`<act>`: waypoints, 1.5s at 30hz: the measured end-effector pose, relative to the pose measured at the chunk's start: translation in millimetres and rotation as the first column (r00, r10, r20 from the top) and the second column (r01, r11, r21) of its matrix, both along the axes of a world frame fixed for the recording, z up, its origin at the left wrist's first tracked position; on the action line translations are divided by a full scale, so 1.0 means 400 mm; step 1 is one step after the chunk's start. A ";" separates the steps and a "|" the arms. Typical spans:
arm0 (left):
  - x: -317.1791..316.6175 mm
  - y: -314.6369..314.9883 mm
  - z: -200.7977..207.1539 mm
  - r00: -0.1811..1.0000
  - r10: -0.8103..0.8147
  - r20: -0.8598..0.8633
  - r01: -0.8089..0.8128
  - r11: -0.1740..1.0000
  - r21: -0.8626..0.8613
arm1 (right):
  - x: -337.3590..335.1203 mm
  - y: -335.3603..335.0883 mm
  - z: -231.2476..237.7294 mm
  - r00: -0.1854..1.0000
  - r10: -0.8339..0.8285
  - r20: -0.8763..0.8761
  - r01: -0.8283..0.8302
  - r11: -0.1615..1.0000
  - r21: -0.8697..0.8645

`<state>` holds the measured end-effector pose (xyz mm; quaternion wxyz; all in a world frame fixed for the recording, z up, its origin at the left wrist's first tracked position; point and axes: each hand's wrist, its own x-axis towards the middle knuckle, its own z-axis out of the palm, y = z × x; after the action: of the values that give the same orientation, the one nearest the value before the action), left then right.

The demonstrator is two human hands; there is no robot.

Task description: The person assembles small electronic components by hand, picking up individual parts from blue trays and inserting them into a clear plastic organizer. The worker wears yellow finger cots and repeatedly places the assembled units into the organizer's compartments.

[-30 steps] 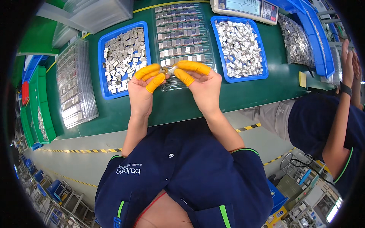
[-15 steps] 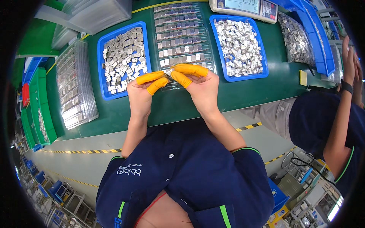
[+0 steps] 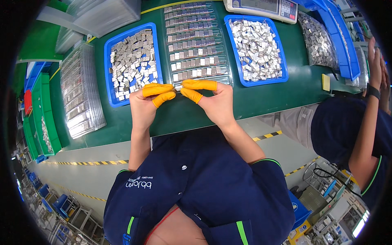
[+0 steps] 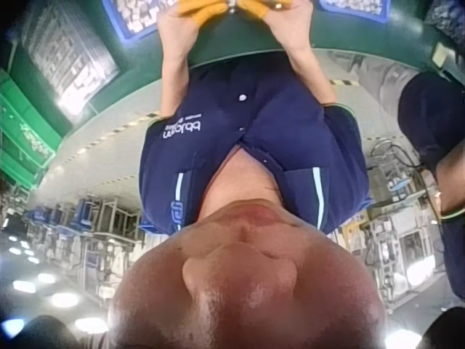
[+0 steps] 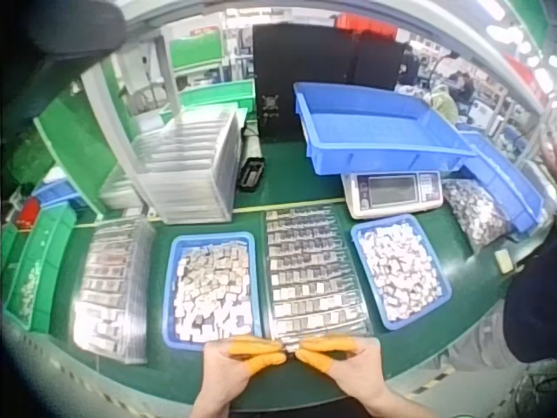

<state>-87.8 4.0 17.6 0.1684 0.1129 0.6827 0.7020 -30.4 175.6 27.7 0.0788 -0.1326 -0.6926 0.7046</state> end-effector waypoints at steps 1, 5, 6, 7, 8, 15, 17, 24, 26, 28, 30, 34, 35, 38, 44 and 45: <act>0.004 -0.005 0.003 1.000 -0.010 0.002 0.010 1.000 -0.009 | 0.002 0.006 -0.001 0.999 0.035 0.014 -0.035 0.999 -0.011; 0.018 -0.021 0.006 0.999 -0.038 0.002 0.038 0.997 -0.074 | 0.017 0.006 0.000 0.994 0.094 0.059 -0.095 0.996 0.001; 0.020 -0.023 0.004 0.998 -0.046 0.042 0.047 0.998 -0.040 | 0.021 0.003 0.001 0.994 0.089 0.068 -0.090 0.996 0.018; 0.023 -0.025 0.001 0.995 -0.054 0.082 0.054 0.998 -0.007 | 0.022 0.003 0.000 0.993 0.092 0.071 -0.091 0.996 -0.015; 0.025 -0.028 -0.003 0.991 -0.063 0.121 0.061 0.998 0.027 | 0.024 0.004 -0.001 0.993 0.094 0.074 -0.091 0.995 -0.049; 0.035 -0.021 -0.002 0.988 -0.075 0.136 0.074 0.997 0.016 | 0.032 0.001 0.020 0.986 0.119 0.117 -0.126 0.991 0.053; 0.036 -0.017 0.001 0.989 -0.077 0.125 0.073 0.997 0.036 | 0.031 0.000 0.018 0.980 0.128 0.150 -0.127 0.992 -0.017; 0.035 -0.039 0.000 0.964 -0.191 0.186 0.184 0.981 0.058 | 0.027 0.029 -0.001 0.901 0.406 0.151 -0.332 0.871 -0.362; 0.036 -0.050 -0.012 0.941 -0.266 0.210 0.246 0.962 0.116 | 0.034 0.026 -0.005 0.875 0.441 0.200 -0.321 0.838 -0.442; 0.034 -0.056 -0.017 0.922 -0.298 0.248 0.262 0.950 0.169 | 0.038 0.021 -0.002 0.855 0.463 0.233 -0.307 0.815 -0.492; 0.034 -0.056 -0.019 0.902 -0.330 0.279 0.272 0.935 0.228 | 0.035 0.020 -0.006 0.837 0.491 0.244 -0.332 0.808 -0.487; 0.040 -0.047 -0.015 0.892 -0.301 0.336 0.235 0.946 0.224 | 0.032 0.012 -0.009 0.848 0.475 0.235 -0.309 0.803 -0.510; 0.041 -0.045 -0.014 0.897 -0.271 0.350 0.215 0.958 0.189 | 0.031 0.009 -0.010 0.860 0.453 0.234 -0.299 0.820 -0.487; 0.033 -0.048 -0.015 0.890 -0.315 0.329 0.261 0.945 0.199 | 0.027 0.003 -0.002 0.867 0.438 0.238 -0.310 0.847 -0.431; 0.070 -0.065 -0.029 0.884 -0.298 0.362 0.184 0.931 0.316 | 0.040 -0.008 0.029 0.842 0.458 0.285 -0.336 0.859 -0.387; 0.072 -0.066 -0.028 0.884 -0.292 0.366 0.184 0.935 0.303 | 0.038 -0.009 0.030 0.840 0.456 0.292 -0.332 0.860 -0.389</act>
<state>-59.0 -22.5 6.2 0.3754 0.0699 0.5159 0.7669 -15.3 172.1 39.8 -0.2263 -0.1283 -0.5821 0.7704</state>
